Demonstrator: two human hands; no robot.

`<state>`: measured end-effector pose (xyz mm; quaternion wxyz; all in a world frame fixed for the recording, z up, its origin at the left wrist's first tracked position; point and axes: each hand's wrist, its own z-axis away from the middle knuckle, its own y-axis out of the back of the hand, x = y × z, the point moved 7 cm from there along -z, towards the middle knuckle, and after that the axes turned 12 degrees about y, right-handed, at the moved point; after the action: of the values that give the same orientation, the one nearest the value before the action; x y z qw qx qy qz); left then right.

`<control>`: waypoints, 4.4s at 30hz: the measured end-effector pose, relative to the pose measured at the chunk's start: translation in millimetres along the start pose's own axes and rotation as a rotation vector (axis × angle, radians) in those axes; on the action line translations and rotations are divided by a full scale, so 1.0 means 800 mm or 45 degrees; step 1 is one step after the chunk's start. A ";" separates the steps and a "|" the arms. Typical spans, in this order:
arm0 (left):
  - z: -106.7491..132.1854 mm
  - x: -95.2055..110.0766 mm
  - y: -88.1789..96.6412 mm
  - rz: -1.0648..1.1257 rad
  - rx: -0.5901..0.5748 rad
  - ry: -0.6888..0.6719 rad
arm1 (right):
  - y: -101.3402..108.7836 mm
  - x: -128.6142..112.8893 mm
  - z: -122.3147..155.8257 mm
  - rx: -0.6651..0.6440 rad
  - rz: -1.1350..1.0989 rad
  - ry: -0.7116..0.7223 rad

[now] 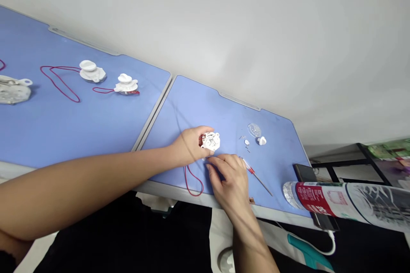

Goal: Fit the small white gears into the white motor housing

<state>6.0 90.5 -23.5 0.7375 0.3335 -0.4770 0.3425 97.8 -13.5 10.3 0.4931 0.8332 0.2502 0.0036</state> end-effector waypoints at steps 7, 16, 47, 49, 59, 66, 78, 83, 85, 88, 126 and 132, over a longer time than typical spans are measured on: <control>0.003 0.003 0.002 -0.051 0.023 -0.033 | -0.012 -0.008 -0.008 -0.019 0.075 0.035; 0.002 0.003 0.001 -0.112 0.027 -0.048 | -0.015 -0.006 -0.007 0.000 0.047 0.042; 0.002 0.002 -0.001 -0.060 -0.034 0.058 | 0.066 0.061 0.060 0.312 0.187 -0.233; 0.002 0.001 -0.001 -0.048 -0.045 0.050 | 0.061 0.063 0.061 0.236 0.190 -0.211; 0.001 0.000 -0.006 -0.064 -0.094 0.043 | 0.026 0.052 0.038 0.043 0.174 -0.127; 0.000 0.000 -0.005 -0.145 -0.066 -0.016 | 0.023 0.056 0.037 0.045 0.100 -0.177; 0.016 0.024 -0.005 -0.283 0.028 -0.252 | 0.014 0.080 0.027 0.346 -1.559 -0.854; 0.020 0.028 -0.003 -0.269 0.046 -0.261 | -0.002 0.077 0.012 0.284 -1.693 -0.937; 0.021 0.028 -0.002 -0.293 0.059 -0.256 | -0.006 0.079 0.010 0.268 -1.674 -0.940; 0.022 0.028 0.000 -0.322 0.089 -0.267 | -0.010 0.084 0.010 0.261 -1.586 -0.926; 0.031 0.039 -0.005 -0.425 0.066 -0.236 | 0.013 0.061 -0.006 0.252 -0.918 -0.450; 0.030 0.037 -0.006 -0.379 0.060 -0.249 | 0.014 0.061 -0.005 0.246 -0.905 -0.458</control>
<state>7.4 73.8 10.7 0.7222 0.4494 -0.4835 0.2067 144.2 6.2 9.5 0.4192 0.7247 0.4315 -0.3360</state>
